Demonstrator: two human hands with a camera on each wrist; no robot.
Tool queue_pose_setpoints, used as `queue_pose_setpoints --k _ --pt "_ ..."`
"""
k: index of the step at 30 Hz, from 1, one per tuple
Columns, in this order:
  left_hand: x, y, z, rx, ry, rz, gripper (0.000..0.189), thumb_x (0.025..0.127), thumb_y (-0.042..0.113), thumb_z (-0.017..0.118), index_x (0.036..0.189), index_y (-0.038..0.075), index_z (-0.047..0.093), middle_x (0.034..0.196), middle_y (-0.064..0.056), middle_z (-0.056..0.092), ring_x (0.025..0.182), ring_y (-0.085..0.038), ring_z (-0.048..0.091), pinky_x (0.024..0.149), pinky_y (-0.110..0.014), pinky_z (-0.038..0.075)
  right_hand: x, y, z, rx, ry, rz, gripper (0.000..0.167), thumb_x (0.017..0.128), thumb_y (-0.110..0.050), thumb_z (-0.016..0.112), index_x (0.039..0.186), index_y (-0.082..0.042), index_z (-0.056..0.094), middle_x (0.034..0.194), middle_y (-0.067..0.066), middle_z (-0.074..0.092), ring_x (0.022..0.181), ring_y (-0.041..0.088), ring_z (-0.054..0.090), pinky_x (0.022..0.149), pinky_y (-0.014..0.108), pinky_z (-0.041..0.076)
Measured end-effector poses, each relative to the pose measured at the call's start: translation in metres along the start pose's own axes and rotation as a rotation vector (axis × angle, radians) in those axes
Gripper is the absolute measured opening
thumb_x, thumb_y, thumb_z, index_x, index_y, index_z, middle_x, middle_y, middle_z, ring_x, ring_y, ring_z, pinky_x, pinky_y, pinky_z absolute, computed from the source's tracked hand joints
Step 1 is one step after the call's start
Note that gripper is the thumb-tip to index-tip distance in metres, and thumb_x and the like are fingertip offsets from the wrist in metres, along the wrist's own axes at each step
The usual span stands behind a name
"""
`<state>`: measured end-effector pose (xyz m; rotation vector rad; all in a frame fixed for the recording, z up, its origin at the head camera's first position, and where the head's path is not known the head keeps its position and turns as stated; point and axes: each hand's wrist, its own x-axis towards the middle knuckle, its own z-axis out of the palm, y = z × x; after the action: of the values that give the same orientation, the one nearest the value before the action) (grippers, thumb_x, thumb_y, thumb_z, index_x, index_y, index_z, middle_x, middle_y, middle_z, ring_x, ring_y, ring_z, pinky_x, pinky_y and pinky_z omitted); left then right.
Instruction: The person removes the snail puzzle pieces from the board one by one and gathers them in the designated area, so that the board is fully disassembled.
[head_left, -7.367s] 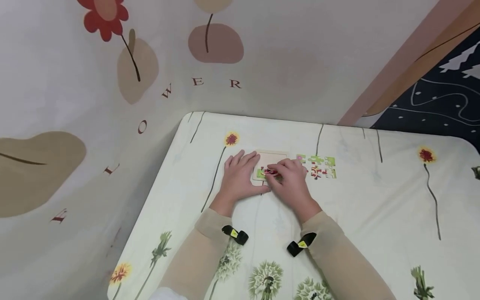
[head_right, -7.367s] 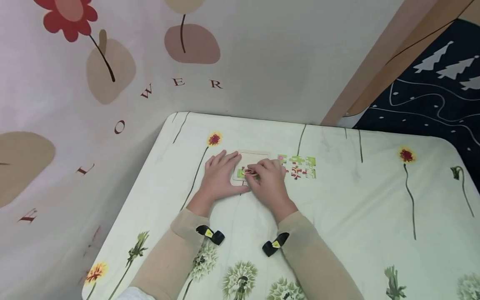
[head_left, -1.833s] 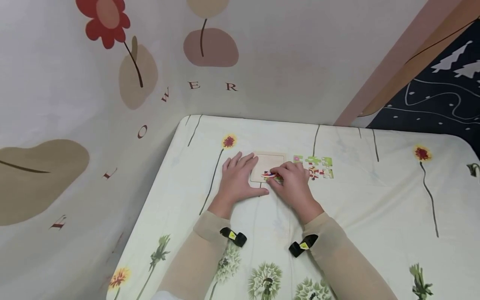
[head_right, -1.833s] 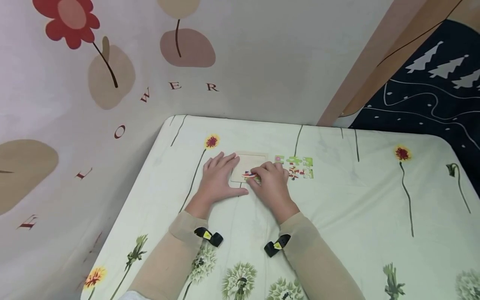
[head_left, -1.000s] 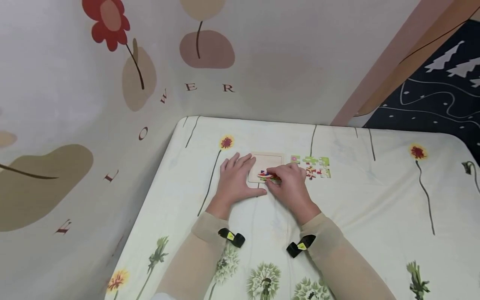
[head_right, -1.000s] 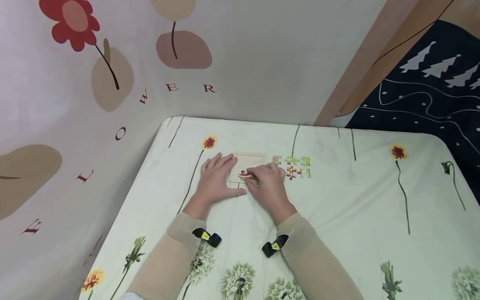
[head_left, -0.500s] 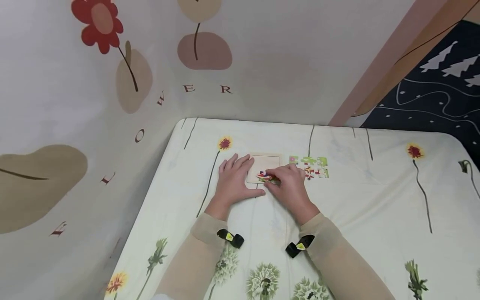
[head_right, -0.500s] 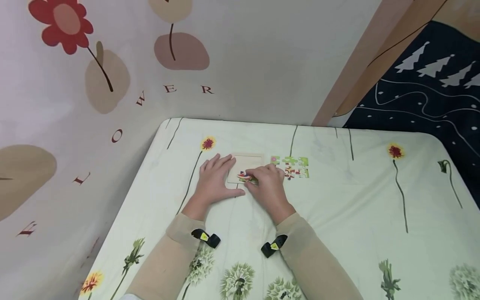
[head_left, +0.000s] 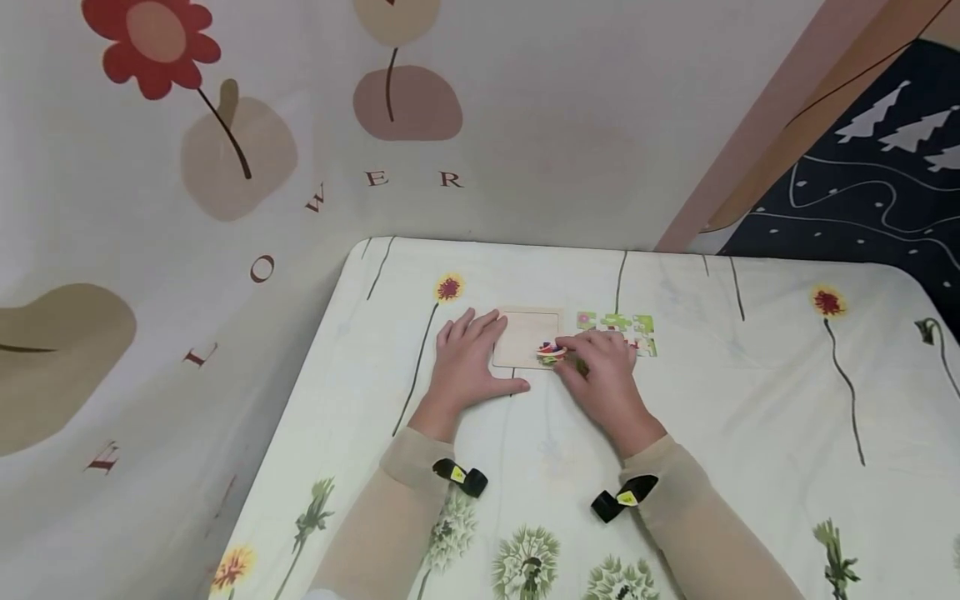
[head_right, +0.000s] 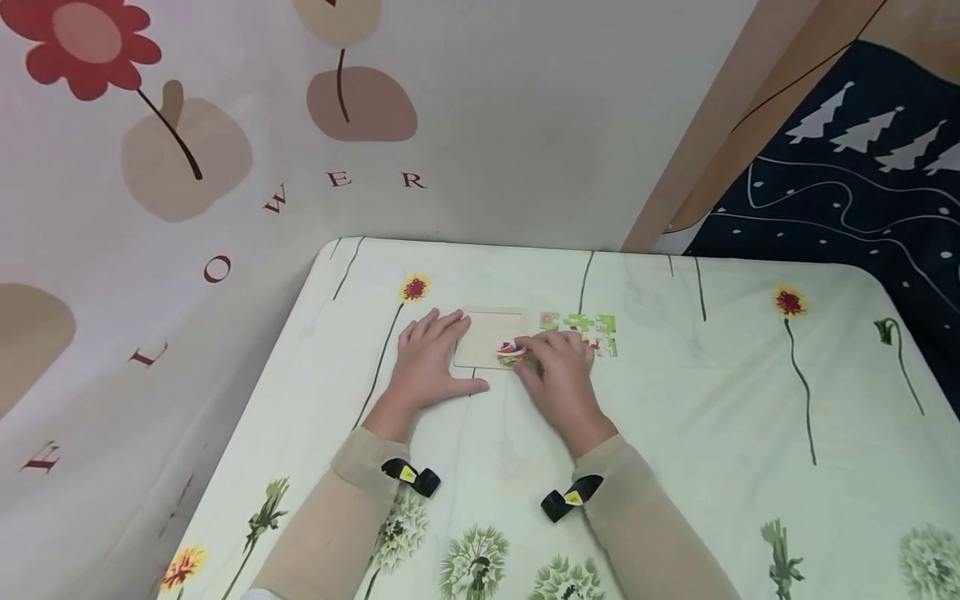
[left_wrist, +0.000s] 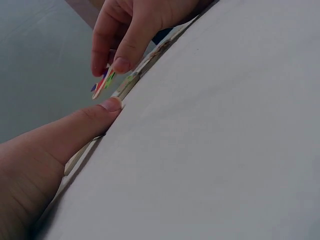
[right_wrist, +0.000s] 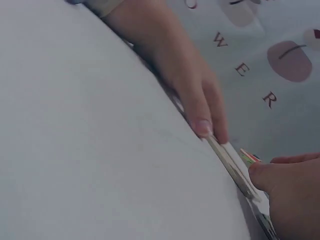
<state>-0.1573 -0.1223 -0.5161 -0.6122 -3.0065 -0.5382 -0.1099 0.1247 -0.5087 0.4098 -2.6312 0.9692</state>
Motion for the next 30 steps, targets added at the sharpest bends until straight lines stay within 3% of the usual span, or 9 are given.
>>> queue_pose_setpoints --k 4,13,30 --pt "0.0 0.002 -0.002 0.004 -0.016 -0.009 0.116 0.072 0.083 0.078 0.164 0.021 0.045 0.172 0.003 0.036 0.161 -0.032 0.018 0.126 -0.058 0.013 -0.005 0.009 -0.008 -0.01 -0.006 0.038 0.034 0.095 -0.018 0.084 0.128 -0.013 0.077 0.119 0.005 0.071 0.12 0.035 0.048 0.1 0.063 0.026" --pt "-0.001 0.003 -0.004 -0.005 -0.02 -0.01 0.116 0.072 0.082 0.079 0.165 0.021 0.045 0.172 0.003 0.035 0.161 -0.032 0.017 0.125 -0.059 0.013 -0.017 0.024 -0.023 -0.01 0.018 0.037 0.033 0.095 -0.012 0.082 0.128 -0.01 0.076 0.118 0.01 0.071 0.122 0.04 0.049 0.099 0.067 0.027" --pt "-0.001 0.001 -0.001 -0.025 -0.014 -0.009 0.116 0.072 0.081 0.079 0.165 0.021 0.045 0.172 0.003 0.035 0.162 -0.032 0.016 0.125 -0.058 0.011 -0.041 0.043 -0.049 -0.06 0.023 0.153 0.038 0.094 -0.011 0.083 0.131 -0.008 0.073 0.127 0.017 0.07 0.12 0.041 0.047 0.1 0.067 0.026"
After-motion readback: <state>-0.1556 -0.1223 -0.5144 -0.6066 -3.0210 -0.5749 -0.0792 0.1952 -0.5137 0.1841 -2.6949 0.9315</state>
